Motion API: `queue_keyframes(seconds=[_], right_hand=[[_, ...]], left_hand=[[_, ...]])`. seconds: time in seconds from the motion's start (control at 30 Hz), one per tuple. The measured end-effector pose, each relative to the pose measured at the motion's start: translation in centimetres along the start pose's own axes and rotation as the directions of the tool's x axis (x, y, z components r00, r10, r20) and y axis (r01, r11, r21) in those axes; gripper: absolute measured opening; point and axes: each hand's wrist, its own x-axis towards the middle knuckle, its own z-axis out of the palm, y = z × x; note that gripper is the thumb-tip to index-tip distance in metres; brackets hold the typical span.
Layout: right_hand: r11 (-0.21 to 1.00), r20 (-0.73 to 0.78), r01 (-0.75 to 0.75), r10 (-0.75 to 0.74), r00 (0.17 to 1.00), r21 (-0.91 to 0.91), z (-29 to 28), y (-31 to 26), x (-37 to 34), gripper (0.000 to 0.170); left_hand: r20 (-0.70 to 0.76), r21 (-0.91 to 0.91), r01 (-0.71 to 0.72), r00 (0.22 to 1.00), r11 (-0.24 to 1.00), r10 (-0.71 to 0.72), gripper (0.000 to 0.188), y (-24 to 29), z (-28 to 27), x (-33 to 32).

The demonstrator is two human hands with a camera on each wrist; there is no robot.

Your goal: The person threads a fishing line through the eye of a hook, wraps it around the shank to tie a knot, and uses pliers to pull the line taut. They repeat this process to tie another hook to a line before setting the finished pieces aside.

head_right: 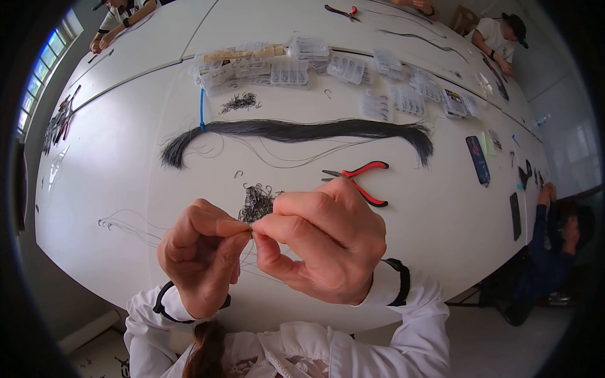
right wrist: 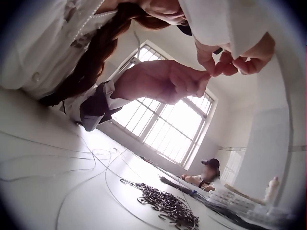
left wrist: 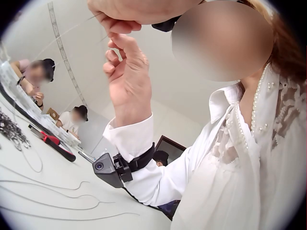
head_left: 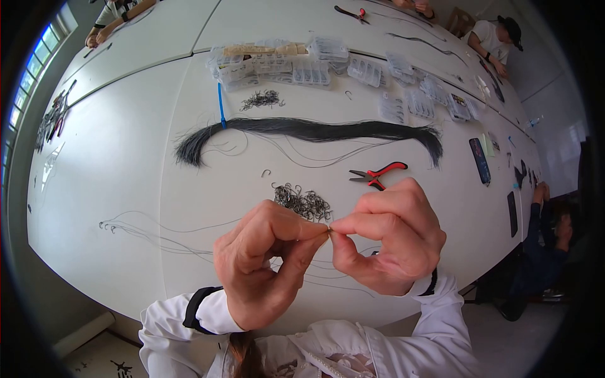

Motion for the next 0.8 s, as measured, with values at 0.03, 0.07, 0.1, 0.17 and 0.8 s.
queue_keyframes(seconds=[0.03,0.07,0.1,0.17,0.8], right_hand=[[1.0,-0.007,0.017,-0.018,1.0,-0.022,0.0,-0.05,0.01,0.026],[0.998,-0.014,0.035,-0.035,0.999,-0.045,0.01,-0.08,0.0,0.026],[0.998,-0.013,0.034,-0.035,0.999,-0.045,0.02,-0.08,-0.02,0.026],[0.992,-0.016,0.08,-0.082,0.997,-0.099,0.03,-0.06,-0.06,0.027],[0.997,0.067,0.068,-0.066,0.996,-0.025,-0.58,0.2,0.22,0.028]], left_hand=[[-0.004,0.003,-0.001,1.0,1.0,0.001,0.009,-0.03,0.02,-0.01],[-0.007,0.006,-0.003,1.0,1.0,0.003,0.009,-0.07,0.03,-0.02],[-0.007,0.005,-0.002,1.0,1.0,0.002,0.009,-0.11,0.02,-0.02],[-0.008,-0.008,0.002,1.0,1.0,-0.003,0.009,-0.18,0.01,0.0],[0.016,-0.023,0.011,1.0,1.0,-0.011,0.009,-0.08,-0.2,0.04]])
